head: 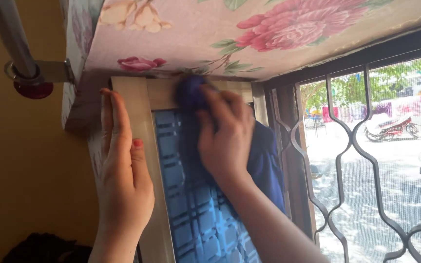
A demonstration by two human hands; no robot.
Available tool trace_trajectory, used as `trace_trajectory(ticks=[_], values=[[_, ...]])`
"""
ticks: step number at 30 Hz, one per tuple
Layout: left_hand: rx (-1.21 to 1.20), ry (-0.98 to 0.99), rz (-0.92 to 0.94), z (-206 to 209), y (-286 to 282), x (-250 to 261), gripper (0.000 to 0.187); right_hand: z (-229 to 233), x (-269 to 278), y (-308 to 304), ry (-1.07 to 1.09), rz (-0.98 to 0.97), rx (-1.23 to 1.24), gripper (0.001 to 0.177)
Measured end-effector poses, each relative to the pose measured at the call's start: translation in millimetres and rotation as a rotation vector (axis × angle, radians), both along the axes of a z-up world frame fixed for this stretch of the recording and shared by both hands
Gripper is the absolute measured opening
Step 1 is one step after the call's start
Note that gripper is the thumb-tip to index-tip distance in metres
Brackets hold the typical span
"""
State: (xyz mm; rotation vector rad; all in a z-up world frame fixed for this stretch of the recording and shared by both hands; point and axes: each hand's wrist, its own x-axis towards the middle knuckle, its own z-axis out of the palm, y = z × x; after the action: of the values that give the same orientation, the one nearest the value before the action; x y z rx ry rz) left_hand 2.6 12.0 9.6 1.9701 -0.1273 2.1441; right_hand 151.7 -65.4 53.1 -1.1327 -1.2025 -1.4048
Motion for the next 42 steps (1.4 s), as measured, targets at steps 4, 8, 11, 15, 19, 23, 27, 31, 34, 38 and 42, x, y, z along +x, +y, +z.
trace_trajectory(ticks=[4,8,11,15,19,23,27,31,34,38,42], values=[[-0.018,0.011,-0.002,-1,-1,-2,0.063,-14,-24,3,0.22,-0.126,0.131,0.041],[0.024,-0.006,0.044,-4,1,1,0.063,-38,-51,-15,0.005,-0.065,-0.019,0.046],[0.021,-0.003,0.06,-8,0,1,0.063,-41,-38,-23,-0.131,0.023,-0.141,0.049],[0.018,0.004,0.076,-13,-4,-3,0.063,-27,-24,-6,-0.011,-0.009,-0.05,0.048],[-0.062,0.037,-0.098,-16,-6,-5,0.059,-35,-45,3,0.175,-0.098,0.08,0.048],[-0.073,0.022,-0.241,-25,1,0,0.057,-61,-57,-18,0.013,-0.037,-0.041,0.048],[-0.124,-0.002,-0.294,-35,6,3,0.054,-78,-54,-28,-0.109,0.044,-0.169,0.049],[-0.088,-0.013,-0.225,-38,14,9,0.054,-55,-40,-6,-0.09,0.066,-0.116,0.048],[-0.077,-0.036,-0.265,-43,13,13,0.055,-51,-44,2,-0.004,0.043,-0.031,0.045],[-0.136,-0.056,-0.474,-47,14,17,0.054,-78,-57,-11,-0.061,0.066,-0.051,0.043],[-0.369,-0.049,-0.516,-52,13,20,0.044,-89,-51,-26,-0.152,0.11,-0.141,0.047]])
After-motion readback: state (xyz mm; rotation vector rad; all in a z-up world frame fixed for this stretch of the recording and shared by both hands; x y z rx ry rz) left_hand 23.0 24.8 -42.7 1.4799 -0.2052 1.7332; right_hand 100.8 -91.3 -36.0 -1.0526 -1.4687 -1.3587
